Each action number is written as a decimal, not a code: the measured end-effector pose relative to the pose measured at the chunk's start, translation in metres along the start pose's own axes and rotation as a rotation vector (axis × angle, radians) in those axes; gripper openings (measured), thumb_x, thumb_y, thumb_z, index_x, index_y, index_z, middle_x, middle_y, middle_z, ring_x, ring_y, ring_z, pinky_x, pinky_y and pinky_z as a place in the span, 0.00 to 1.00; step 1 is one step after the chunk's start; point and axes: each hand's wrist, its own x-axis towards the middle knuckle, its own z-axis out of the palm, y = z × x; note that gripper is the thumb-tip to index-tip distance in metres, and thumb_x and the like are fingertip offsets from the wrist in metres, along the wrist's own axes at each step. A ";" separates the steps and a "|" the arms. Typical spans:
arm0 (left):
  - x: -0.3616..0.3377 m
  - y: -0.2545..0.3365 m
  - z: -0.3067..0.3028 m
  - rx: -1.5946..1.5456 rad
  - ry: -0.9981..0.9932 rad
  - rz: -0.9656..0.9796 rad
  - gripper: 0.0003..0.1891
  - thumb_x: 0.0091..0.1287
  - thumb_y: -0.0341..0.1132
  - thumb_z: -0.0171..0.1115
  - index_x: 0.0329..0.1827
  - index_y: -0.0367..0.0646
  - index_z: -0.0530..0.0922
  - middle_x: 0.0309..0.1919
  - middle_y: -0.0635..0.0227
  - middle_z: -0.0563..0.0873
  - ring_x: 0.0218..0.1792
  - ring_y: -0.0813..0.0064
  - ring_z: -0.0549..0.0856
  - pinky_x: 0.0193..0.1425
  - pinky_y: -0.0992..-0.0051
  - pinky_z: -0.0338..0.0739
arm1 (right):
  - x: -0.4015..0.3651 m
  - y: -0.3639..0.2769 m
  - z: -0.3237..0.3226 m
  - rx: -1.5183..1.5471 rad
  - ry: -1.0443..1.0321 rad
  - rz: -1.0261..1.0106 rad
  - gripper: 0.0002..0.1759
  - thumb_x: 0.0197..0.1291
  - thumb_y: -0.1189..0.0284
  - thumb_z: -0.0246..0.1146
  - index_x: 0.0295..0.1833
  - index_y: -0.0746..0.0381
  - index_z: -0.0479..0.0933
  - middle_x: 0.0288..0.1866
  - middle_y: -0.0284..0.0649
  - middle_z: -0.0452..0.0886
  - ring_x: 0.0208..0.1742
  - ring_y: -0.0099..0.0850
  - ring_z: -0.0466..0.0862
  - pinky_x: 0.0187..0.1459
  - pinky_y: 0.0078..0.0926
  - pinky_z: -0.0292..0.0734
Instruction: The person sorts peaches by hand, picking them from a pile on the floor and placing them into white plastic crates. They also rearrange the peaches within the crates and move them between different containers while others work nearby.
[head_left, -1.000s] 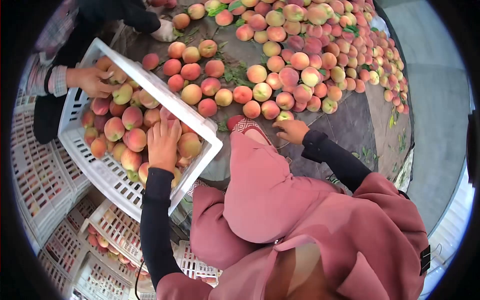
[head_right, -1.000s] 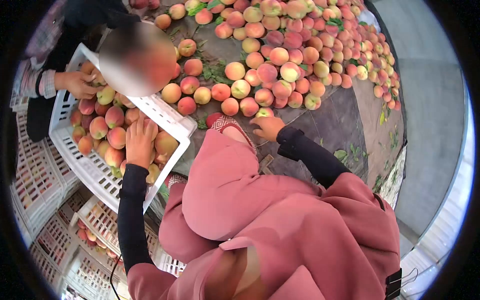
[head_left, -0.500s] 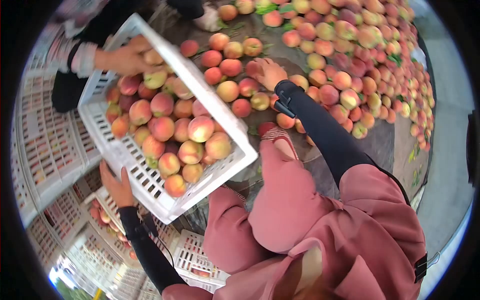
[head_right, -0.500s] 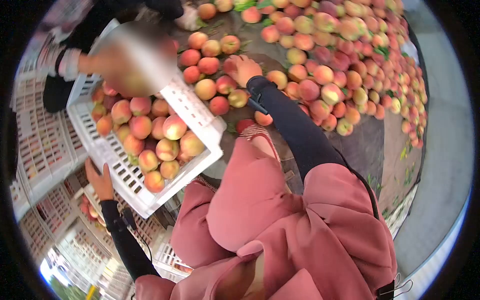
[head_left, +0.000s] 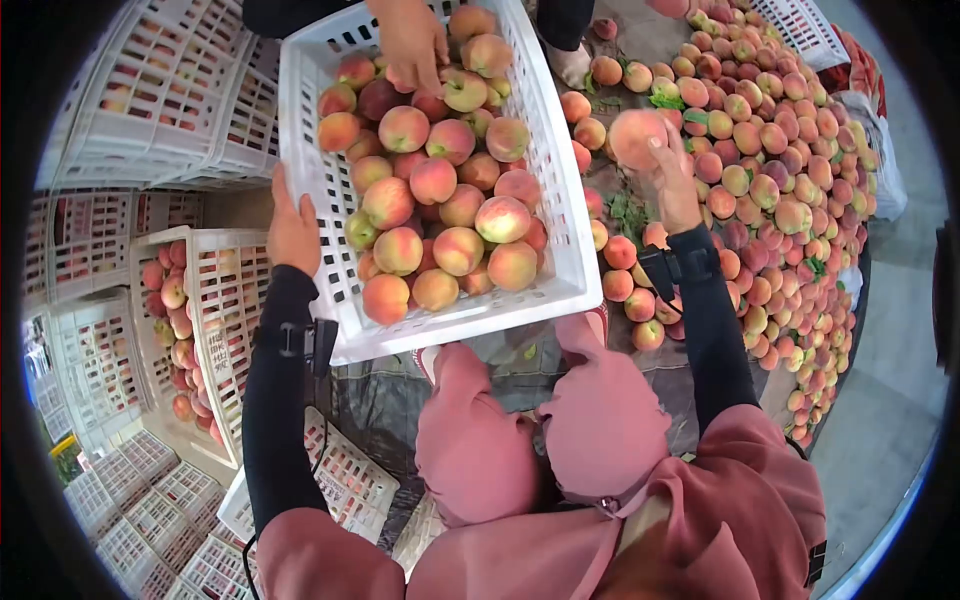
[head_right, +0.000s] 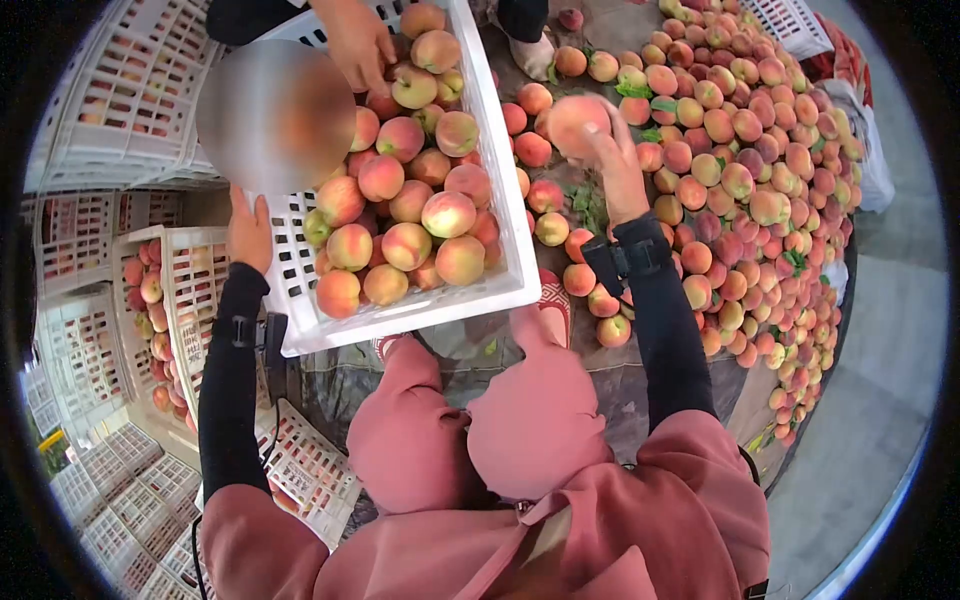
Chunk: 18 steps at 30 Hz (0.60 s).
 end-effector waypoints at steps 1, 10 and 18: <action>0.000 0.002 0.000 0.032 -0.029 -0.069 0.31 0.71 0.37 0.47 0.76 0.51 0.48 0.61 0.45 0.73 0.52 0.40 0.78 0.54 0.53 0.73 | -0.003 -0.020 0.021 -0.003 -0.004 -0.009 0.29 0.61 0.61 0.62 0.66 0.58 0.65 0.57 0.44 0.75 0.53 0.34 0.80 0.47 0.28 0.79; 0.002 -0.008 0.010 0.105 0.023 -0.114 0.32 0.71 0.43 0.47 0.76 0.60 0.47 0.52 0.51 0.82 0.41 0.45 0.83 0.45 0.51 0.76 | 0.027 0.020 0.136 -1.568 -0.803 -0.392 0.22 0.59 0.64 0.53 0.60 0.49 0.74 0.57 0.40 0.78 0.49 0.42 0.82 0.47 0.43 0.77; 0.003 0.007 -0.002 0.140 -0.072 -0.197 0.32 0.70 0.41 0.48 0.76 0.56 0.48 0.49 0.50 0.83 0.40 0.44 0.83 0.43 0.50 0.76 | 0.031 -0.001 0.232 -1.401 -0.786 -0.211 0.17 0.57 0.64 0.55 0.50 0.55 0.79 0.41 0.46 0.83 0.44 0.45 0.82 0.44 0.41 0.77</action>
